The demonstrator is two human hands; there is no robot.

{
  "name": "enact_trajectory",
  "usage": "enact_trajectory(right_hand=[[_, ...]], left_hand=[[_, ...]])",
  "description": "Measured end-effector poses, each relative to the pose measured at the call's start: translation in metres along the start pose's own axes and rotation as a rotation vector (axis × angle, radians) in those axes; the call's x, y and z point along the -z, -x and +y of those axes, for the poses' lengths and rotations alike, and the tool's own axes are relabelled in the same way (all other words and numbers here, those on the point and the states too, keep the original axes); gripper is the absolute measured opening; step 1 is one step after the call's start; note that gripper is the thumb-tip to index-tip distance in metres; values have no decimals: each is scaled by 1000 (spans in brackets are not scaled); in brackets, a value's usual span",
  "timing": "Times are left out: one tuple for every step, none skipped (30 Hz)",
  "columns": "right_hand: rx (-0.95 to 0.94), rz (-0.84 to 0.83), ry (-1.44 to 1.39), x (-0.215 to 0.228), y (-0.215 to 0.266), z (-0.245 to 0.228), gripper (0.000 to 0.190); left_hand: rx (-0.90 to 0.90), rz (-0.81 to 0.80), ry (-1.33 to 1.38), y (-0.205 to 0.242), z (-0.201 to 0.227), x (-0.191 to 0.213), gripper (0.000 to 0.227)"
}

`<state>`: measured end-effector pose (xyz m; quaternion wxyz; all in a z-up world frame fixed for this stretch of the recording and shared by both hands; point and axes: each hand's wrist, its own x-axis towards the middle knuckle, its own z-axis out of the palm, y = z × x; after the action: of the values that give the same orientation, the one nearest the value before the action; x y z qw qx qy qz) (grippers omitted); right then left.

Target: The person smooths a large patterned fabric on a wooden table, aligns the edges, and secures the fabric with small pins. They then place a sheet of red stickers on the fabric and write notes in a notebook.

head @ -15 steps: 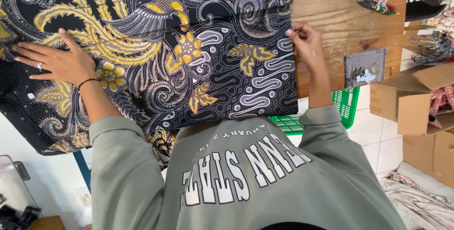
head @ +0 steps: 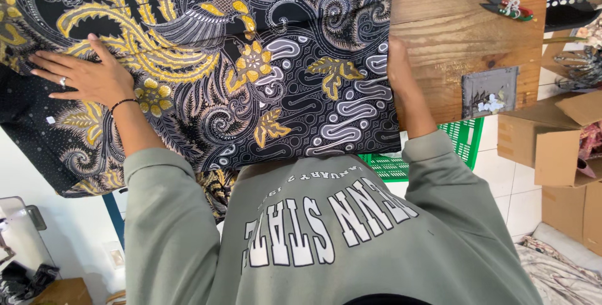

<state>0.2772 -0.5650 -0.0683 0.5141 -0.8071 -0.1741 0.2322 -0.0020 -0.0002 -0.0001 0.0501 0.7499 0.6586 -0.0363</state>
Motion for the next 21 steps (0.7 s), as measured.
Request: enact_trajectory(right_hand=[[-6, 53, 72, -5, -6, 22, 42], [-2, 107, 169, -9, -16, 44, 46], [-1, 150, 275, -12, -24, 65, 50], [1, 183, 311, -15, -30, 83, 54], [7, 208, 318, -15, -34, 98, 58], [22, 246, 96, -17, -37, 108, 65], [-15, 243, 24, -16, -37, 113, 69], [-52, 240, -48, -14, -37, 117, 73], [-91, 237, -118, -14, -36, 119, 78], [-114, 252, -131, -14, -34, 117, 83], [-136, 266, -143, -13, -32, 115, 88], [-159, 280, -155, -13, -32, 111, 93], [-208, 297, -145, -13, -32, 108, 93], [-257, 313, -135, -11, -33, 105, 95], [-307, 329, -127, -12, -35, 105, 100], [-329, 359, -136, -9, -40, 105, 98], [-351, 390, -144, -4, -47, 107, 96], [-371, 423, -151, 0, -52, 109, 96], [-357, 435, -115, 1, -54, 112, 90], [-344, 447, -79, 1, -57, 114, 85], [-329, 460, -40, 1, -59, 111, 79]], left_hand=[[-2, 6, 5, 0, 0, -1, 102], [1, 9, 12, -1, 0, -1, 102], [2, 12, 19, -1, 0, -2, 101], [2, 14, 25, -1, -1, -1, 101], [-3, 14, 26, -1, -1, -1, 101], [-9, 14, 27, -1, -1, -1, 101], [-16, 14, 29, 0, -2, -1, 101], [-12, 6, 29, -1, -2, -1, 101], [-8, -4, 28, -1, -2, -2, 101], [-5, -13, 27, -2, -2, -2, 102], [-8, -11, 24, -2, -3, -4, 102], [-10, -9, 21, -3, -4, -6, 102], [-13, -4, 15, -5, -5, -7, 102], [-16, 2, 6, -6, -6, -10, 100], [-21, 10, -5, -8, -7, -12, 99], [-27, 18, -16, -10, -9, -14, 98], [-26, 17, -12, -11, -10, -15, 98], [-25, 17, -8, -12, -11, -17, 99], [-26, 15, -1, -13, -11, -19, 99], [-33, 25, -2, -14, -12, -20, 98], [-39, 33, 0, -15, -13, -22, 97]])
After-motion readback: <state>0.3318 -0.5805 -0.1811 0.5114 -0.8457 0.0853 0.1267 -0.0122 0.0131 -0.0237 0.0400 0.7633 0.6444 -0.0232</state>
